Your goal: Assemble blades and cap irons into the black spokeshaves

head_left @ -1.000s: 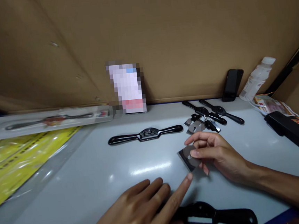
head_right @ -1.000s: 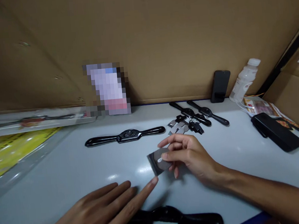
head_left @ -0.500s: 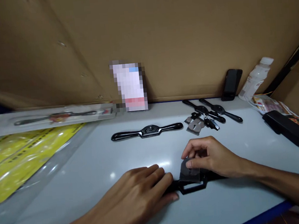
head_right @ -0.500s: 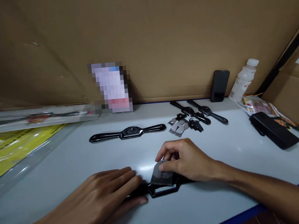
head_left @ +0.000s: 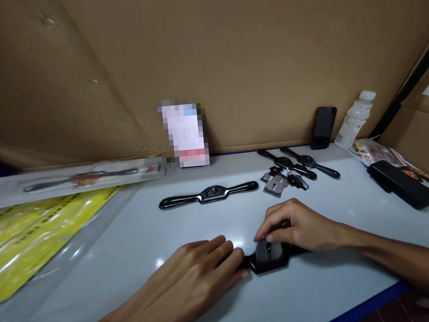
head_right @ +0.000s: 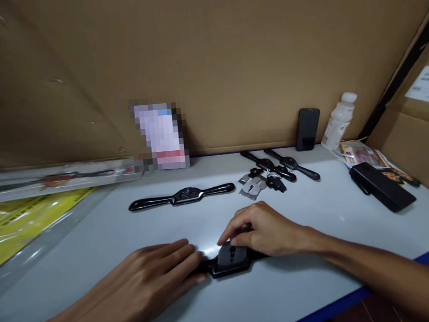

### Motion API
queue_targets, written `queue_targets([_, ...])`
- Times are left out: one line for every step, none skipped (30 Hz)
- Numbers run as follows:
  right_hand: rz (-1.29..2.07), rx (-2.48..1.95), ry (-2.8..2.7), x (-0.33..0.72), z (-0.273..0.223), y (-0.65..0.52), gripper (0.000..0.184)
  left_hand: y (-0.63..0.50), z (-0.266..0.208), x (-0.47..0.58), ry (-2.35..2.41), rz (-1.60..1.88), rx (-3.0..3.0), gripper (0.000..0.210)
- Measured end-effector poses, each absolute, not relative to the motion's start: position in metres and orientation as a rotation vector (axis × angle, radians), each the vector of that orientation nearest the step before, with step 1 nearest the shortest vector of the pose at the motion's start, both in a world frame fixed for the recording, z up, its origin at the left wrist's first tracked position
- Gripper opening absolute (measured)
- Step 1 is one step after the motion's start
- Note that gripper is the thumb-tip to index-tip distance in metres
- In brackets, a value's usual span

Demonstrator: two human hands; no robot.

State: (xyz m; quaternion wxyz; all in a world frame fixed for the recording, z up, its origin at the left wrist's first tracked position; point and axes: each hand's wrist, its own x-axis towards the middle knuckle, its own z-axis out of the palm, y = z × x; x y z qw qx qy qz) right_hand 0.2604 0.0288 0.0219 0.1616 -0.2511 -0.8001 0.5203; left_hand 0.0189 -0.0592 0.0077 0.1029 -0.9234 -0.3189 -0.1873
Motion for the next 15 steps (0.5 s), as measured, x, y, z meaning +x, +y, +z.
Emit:
queue_targets([1.479,-0.716,-2.277,0.2598,0.0213,0.0281,0.024,-0.0588,0.0076,0.0189,-0.942,-0.561,-2.724,0.043])
queue_targets([1.466,-0.725,-2.273,0.2592,0.0209,0.0273,0.025,-0.0584,0.0076,0.0188,-0.943,-0.569,-2.725,0.042])
queue_targets([1.451,-0.736,-2.272,0.2586,0.0206,0.0264,0.026,-0.0582,0.0077,0.0188,-0.946,-0.578,-2.725,0.041])
queue_targets([1.438,-0.745,-2.278,0.2580,0.0204,0.0256,0.027,-0.0580,0.0078,0.0187,-0.953,-0.588,-2.728,0.041])
queue_targets([1.430,-0.753,-2.288,0.2575,0.0203,0.0250,0.027,-0.0580,0.0080,0.0187,-0.972,-0.591,-2.735,0.040])
queue_targets([1.427,-0.762,-2.300,0.2571,0.0203,0.0247,0.027,-0.0580,0.0081,0.0185,-1.001,-0.589,-2.750,0.040])
queue_targets([1.429,-0.770,-2.315,0.2569,0.0205,0.0246,0.026,-0.0580,0.0080,0.0184,-1.037,-0.583,-2.773,0.039])
queue_targets([1.431,-0.780,-2.329,0.2567,0.0206,0.0246,0.026,-0.0581,0.0077,0.0182,-1.075,-0.578,-2.801,0.038])
queue_targets([1.433,-0.788,-2.339,0.2567,0.0207,0.0248,0.026,-0.0582,0.0071,0.0179,-1.111,-0.577,-2.831,0.036])
queue_targets([1.432,-0.792,-2.343,0.2567,0.0208,0.0249,0.026,-0.0584,0.0062,0.0176,-1.146,-0.581,-2.855,0.033])
queue_targets([1.428,-0.791,-2.344,0.2568,0.0208,0.0251,0.026,-0.0587,0.0049,0.0171,-1.170,-0.598,-2.869,0.031])
queue_targets([1.423,-0.784,-2.343,0.2570,0.0208,0.0251,0.027,-0.0592,0.0035,0.0166,-1.184,-0.614,-2.879,0.030])
queue_targets([1.420,-0.776,-2.344,0.2572,0.0207,0.0252,0.027,-0.0599,0.0019,0.0160,-1.191,-0.623,-2.886,0.028])
queue_targets([1.418,-0.769,-2.345,0.2574,0.0205,0.0252,0.028,-0.0606,0.0002,0.0154,-1.196,-0.624,-2.888,0.027])
queue_targets([1.416,-0.763,-2.350,0.2575,0.0203,0.0253,0.028,-0.0613,-0.0014,0.0148,-1.199,-0.621,-2.886,0.026])
